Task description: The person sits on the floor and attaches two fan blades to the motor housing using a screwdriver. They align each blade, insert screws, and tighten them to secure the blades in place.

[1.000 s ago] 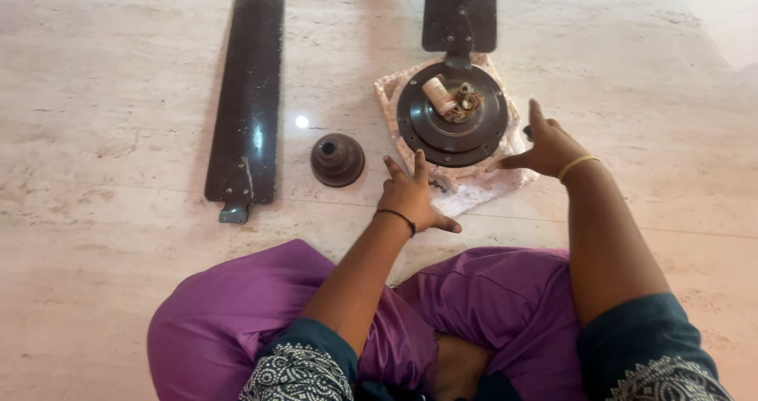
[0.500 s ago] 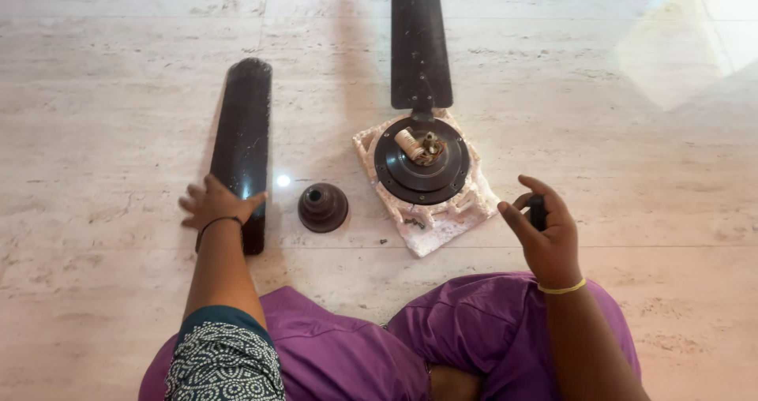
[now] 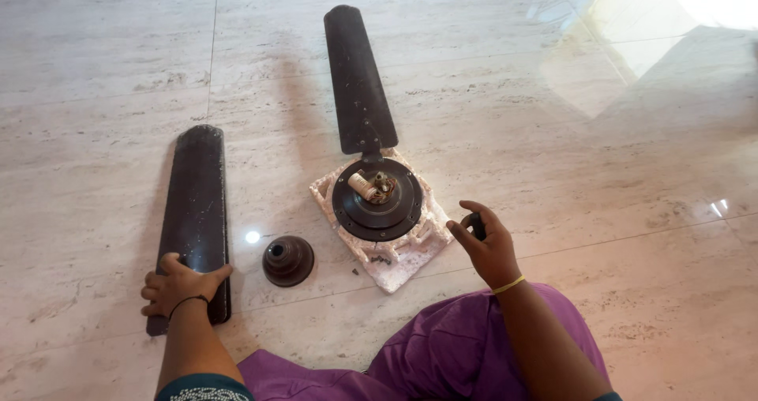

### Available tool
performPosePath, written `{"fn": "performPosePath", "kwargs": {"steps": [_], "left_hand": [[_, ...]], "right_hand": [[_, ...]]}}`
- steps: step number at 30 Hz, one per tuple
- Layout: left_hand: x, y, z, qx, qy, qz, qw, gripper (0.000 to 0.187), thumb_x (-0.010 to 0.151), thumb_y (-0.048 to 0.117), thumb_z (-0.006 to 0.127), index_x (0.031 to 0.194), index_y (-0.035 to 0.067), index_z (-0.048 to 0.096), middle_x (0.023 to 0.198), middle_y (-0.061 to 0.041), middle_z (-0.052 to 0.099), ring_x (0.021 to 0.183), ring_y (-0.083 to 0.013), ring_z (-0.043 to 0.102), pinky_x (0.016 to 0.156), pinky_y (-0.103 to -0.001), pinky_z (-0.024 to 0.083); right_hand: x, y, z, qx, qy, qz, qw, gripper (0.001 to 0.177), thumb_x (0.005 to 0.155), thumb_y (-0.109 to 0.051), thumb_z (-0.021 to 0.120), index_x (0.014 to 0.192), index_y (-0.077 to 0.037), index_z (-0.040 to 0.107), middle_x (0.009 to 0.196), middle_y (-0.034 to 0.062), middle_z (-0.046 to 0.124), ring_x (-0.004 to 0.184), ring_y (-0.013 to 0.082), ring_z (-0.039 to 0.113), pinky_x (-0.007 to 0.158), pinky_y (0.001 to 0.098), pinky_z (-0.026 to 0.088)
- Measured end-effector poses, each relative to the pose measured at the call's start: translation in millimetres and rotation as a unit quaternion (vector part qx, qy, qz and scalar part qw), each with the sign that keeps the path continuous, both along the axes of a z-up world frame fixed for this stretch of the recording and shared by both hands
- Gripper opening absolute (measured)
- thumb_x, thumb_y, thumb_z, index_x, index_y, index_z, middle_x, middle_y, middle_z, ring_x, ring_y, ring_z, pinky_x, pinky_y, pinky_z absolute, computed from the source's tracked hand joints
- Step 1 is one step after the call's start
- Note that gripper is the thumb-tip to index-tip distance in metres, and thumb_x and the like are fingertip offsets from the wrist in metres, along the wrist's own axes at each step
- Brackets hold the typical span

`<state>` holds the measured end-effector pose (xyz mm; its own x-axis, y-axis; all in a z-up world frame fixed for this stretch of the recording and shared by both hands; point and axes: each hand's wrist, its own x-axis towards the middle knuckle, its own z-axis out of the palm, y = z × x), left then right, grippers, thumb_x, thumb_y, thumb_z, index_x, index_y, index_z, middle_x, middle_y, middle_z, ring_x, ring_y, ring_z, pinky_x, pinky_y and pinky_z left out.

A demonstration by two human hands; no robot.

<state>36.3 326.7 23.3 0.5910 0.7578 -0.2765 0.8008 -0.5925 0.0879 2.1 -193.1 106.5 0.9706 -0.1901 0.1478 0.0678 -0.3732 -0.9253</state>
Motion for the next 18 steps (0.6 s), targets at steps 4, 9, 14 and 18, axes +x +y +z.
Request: {"fn": "performPosePath", "kwargs": {"steps": [4, 9, 14, 18], "left_hand": [[8, -10, 14, 0.029, -0.100, -0.018, 0.994, 0.108, 0.052, 0.064, 0.093, 0.140, 0.026, 0.043, 0.145, -0.026, 0.036, 0.134, -0.0437, 0.032, 0.107, -0.062, 0.028], [15, -45, 70, 0.143, -0.382, -0.177, 0.895, 0.095, 0.068, 0.062, 0.090, 0.141, 0.020, 0.045, 0.147, -0.026, 0.036, 0.134, -0.0451, 0.033, 0.107, -0.066, 0.029], [12, -149, 144, 0.084, -0.497, -0.436, 0.745, 0.097, 0.069, 0.065, 0.090, 0.144, 0.021, 0.046, 0.154, -0.027, 0.036, 0.144, -0.0474, 0.036, 0.117, -0.068, 0.028], [1, -286, 158, -0.017, -0.465, -0.588, 0.662, 0.095, 0.055, 0.063, 0.090, 0.133, 0.026, 0.049, 0.151, -0.027, 0.035, 0.141, -0.0471, 0.035, 0.115, -0.067, 0.027]], "right_hand": [[2, -5, 7, 0.033, -0.018, -0.008, 0.999, 0.043, 0.091, -0.017, 0.078, 0.128, -0.002, 0.065, 0.078, -0.0052, 0.058, 0.064, 0.0014, 0.045, 0.055, 0.0185, 0.039], [-25, -22, 31, 0.118, -0.158, -0.028, 0.980, 0.020, 0.098, -0.009, 0.072, 0.117, -0.002, 0.067, 0.077, -0.0043, 0.058, 0.061, 0.0010, 0.046, 0.050, 0.0188, 0.036], [-58, -48, 57, 0.143, -0.210, -0.068, 0.965, 0.012, 0.109, -0.007, 0.073, 0.107, 0.003, 0.068, 0.073, 0.0008, 0.056, 0.056, 0.0025, 0.041, 0.054, 0.0209, 0.031], [-43, -99, 68, 0.415, -0.099, -0.088, 0.900, 0.028, 0.098, -0.030, 0.068, 0.105, -0.003, 0.070, 0.092, 0.0082, 0.078, 0.052, 0.0047, 0.047, 0.043, 0.0199, 0.034]]}}
